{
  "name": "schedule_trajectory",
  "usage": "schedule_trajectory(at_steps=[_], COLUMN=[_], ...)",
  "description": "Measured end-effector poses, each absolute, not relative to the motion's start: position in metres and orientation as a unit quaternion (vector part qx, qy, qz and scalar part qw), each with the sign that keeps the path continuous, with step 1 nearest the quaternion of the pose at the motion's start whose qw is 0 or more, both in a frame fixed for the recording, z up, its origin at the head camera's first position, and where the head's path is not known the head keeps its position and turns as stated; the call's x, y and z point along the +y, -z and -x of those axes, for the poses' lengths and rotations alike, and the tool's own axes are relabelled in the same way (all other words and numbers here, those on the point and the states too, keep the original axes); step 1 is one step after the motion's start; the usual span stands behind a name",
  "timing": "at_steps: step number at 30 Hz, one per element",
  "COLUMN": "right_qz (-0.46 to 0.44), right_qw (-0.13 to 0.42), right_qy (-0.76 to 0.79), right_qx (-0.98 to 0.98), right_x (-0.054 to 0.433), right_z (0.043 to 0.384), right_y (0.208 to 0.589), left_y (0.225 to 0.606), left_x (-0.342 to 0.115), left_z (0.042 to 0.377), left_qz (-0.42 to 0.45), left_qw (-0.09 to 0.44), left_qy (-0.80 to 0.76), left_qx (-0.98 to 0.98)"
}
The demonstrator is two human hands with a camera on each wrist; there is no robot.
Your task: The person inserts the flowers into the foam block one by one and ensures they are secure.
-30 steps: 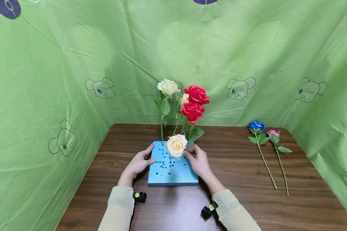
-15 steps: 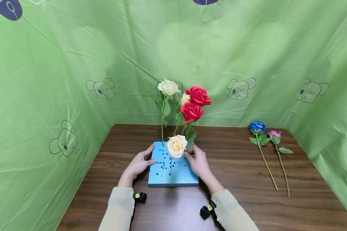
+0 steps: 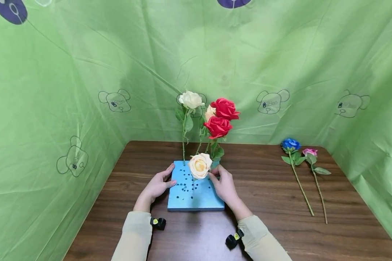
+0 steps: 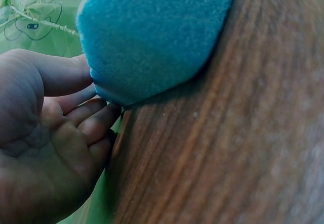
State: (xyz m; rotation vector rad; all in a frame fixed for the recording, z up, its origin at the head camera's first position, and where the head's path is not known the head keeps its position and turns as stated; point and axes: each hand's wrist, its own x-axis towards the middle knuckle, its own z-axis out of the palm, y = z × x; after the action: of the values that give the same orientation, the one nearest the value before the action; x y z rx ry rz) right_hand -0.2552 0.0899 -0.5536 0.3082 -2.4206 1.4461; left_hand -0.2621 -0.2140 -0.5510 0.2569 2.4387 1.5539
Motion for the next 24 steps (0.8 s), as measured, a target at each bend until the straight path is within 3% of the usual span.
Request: schedule_trajectory(at_steps=[8, 24], right_qz=[-0.106, -0.076], right_qw=[0.162, 0.117], right_qy=[-0.508, -0.548], right_qx=[-0.840, -0.825], right_x=[0.0897, 0.0874], right_z=[0.2538, 0.2493], right_y=[0.5586, 0.5519], left_y=[0.5531, 0.5510], left_x=[-0.2145, -0.2152], left_z=[0.2614, 0.2614], left_qz=[-0.087, -0.091], left_qw=[0.117, 0.115], left_qy=[-0.536, -0.534], left_qx=[0.831, 0.832])
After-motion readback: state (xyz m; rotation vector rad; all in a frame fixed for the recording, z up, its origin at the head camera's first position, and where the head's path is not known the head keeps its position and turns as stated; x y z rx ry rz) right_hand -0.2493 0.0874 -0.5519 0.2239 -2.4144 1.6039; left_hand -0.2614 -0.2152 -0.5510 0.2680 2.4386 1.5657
